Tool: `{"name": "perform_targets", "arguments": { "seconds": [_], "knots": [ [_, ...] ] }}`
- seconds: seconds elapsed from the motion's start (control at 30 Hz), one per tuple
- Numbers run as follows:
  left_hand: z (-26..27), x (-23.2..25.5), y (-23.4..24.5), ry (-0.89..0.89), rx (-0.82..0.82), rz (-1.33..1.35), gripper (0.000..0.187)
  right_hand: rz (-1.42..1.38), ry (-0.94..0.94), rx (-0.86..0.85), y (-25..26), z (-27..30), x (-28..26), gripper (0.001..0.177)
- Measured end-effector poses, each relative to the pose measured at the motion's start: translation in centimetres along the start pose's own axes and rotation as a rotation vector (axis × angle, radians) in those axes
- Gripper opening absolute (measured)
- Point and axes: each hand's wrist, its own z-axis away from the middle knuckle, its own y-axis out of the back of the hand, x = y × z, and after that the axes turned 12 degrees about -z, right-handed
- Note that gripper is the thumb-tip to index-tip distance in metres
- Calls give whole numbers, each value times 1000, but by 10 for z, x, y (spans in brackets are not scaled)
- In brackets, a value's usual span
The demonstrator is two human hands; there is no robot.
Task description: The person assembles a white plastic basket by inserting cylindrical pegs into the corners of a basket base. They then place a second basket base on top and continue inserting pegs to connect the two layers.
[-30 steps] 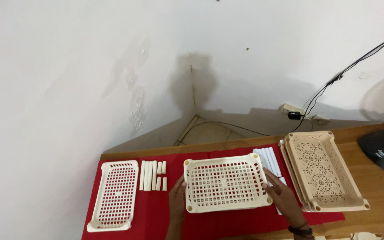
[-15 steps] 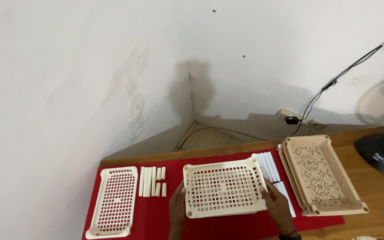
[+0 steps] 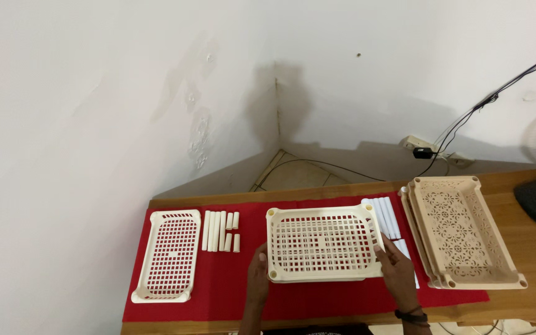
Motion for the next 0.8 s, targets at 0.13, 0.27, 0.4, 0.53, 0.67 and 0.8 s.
{"name": "perform_targets", "arguments": {
  "seconds": [0.13,0.27,0.4,0.53,0.67,0.8],
  "knots": [
    [1,-8,0,30,-11,-21,72,51,-40,12,-2,0,-1,52],
    [-2,-14,-4,135,16,75,79,59,-15,9,-3,0,0,53],
    [3,-18,-9,208,12,195,86,48,27,1,-1,1,7,53],
    [2,-16,-11,201,37,175,90,49,63,-23,1,0,12,55],
    [3,-14,-7,226,20,163,94,78,34,-14,2,-2,15,56],
    [0,-14,-6,302,-4,211,95,64,-1,-13,0,-4,12,57]
  ]
}}
